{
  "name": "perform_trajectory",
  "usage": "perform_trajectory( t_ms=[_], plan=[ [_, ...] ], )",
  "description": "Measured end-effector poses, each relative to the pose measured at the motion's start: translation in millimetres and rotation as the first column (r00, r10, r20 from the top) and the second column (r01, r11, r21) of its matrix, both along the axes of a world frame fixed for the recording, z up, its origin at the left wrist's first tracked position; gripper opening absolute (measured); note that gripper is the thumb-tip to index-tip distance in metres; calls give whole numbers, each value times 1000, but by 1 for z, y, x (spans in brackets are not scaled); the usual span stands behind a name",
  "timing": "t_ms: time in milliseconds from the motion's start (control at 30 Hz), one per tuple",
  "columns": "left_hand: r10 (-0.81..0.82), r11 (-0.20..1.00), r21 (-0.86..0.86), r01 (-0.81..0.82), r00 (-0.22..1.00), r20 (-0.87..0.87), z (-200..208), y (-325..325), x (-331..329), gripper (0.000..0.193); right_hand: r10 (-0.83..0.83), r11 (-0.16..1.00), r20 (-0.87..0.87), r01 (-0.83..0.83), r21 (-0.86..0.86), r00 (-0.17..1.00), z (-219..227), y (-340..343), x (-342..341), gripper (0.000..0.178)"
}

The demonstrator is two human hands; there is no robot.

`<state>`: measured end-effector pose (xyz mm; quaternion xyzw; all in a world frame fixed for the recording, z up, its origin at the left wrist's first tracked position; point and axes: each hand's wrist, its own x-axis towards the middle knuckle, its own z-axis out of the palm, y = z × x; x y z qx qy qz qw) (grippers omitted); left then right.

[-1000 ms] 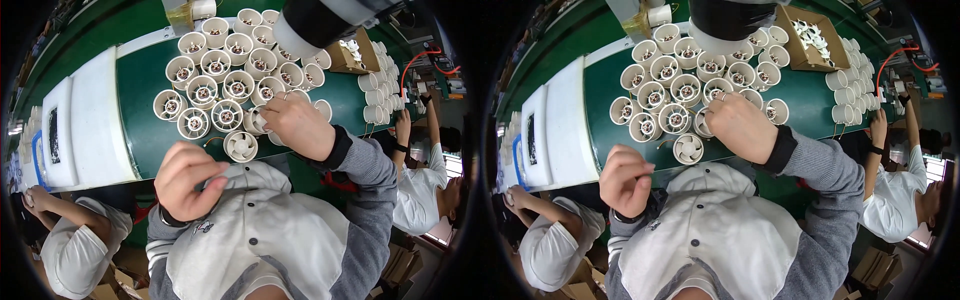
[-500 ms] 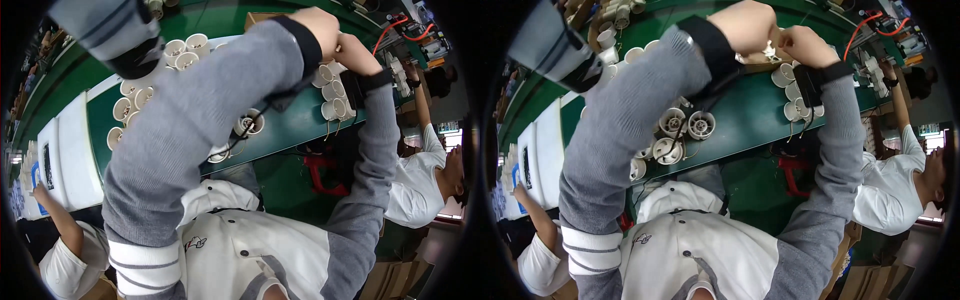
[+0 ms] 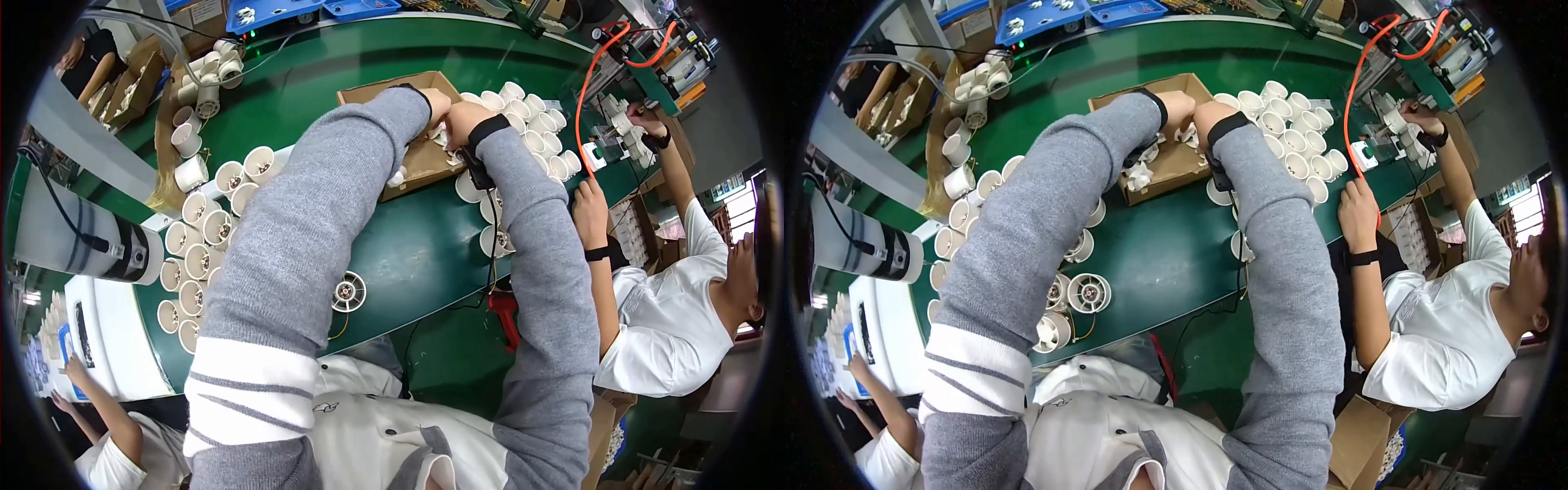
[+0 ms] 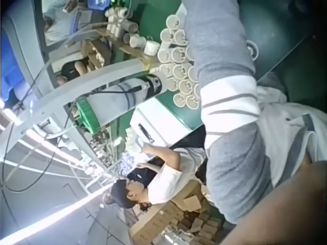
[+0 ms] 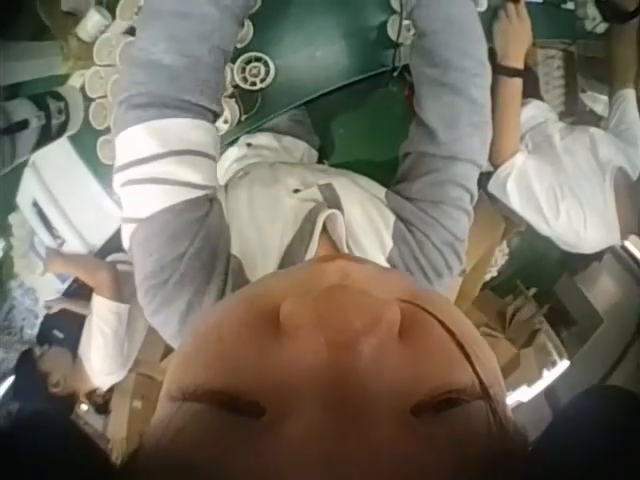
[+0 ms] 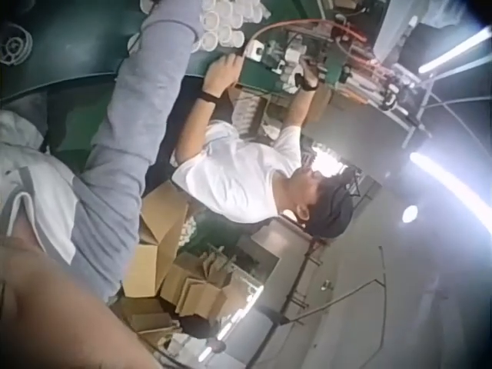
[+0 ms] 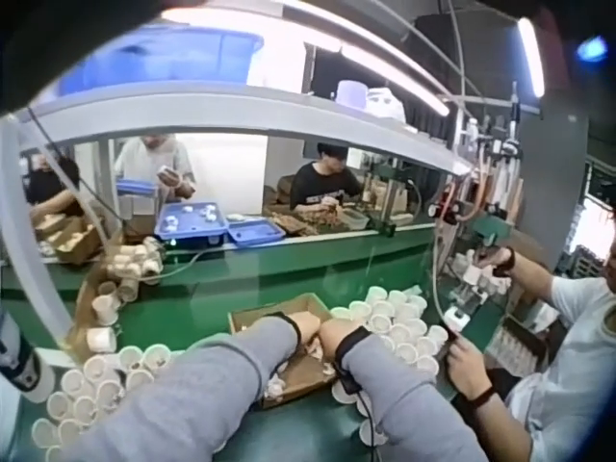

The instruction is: The person picks up fan blades from a box, places them into cylindrical housings on the table, and then uses a dispenser to apply a substance to the center of each assembly.

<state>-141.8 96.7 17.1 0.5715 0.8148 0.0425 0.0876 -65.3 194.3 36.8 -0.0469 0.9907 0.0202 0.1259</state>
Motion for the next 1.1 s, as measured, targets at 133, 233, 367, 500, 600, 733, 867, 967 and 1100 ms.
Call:
perform_trajectory(
  t_ms=[133, 233, 367, 500, 600, 733, 867, 967, 1100],
  plan=[
    [49, 986, 161, -33, 994, -97, -15, 13, -6, 22, -65, 995, -61, 69, 74, 996, -13, 15, -8, 27],
    [31, 992, 127, -28, 999, -28, -21, 11, -9, 22, -51, 997, -25, 52, 57, 998, -20, 16, -14, 25],
    [-13, 973, 230, 12, 1000, 3, -27, 7, -19, 24, -34, 999, -133, 34, 0, 990, -18, 8, -12, 22],
    [-21, 957, 290, 20, 1000, -2, -32, 11, -22, 24, -49, 998, -158, 54, 28, 986, -27, 11, -17, 19],
    [-6, 963, 270, 0, 1000, 22, -31, 18, -16, 23, -18, 999, -105, 22, 38, 994, -25, 21, -15, 18],
    [74, 972, 221, -81, 996, 42, -33, 14, -13, 20, 3, 989, -163, 21, 146, 987, -5, 3, -7, 17],
    [196, 949, 256, -184, 980, -22, -38, 15, 8, 17, 18, 985, -255, 26, 169, 967, 43, -8, 25, 16],
    [250, 922, 328, -204, 963, -104, -36, 25, 20, 16, -47, 999, -461, 38, -28, 886, 66, -7, 65, 22],
    [431, 886, 246, -393, 894, -125, -43, 26, 25, 16, -272, 868, -731, -168, -467, 626, 85, -37, 158, 21]
  ],
)
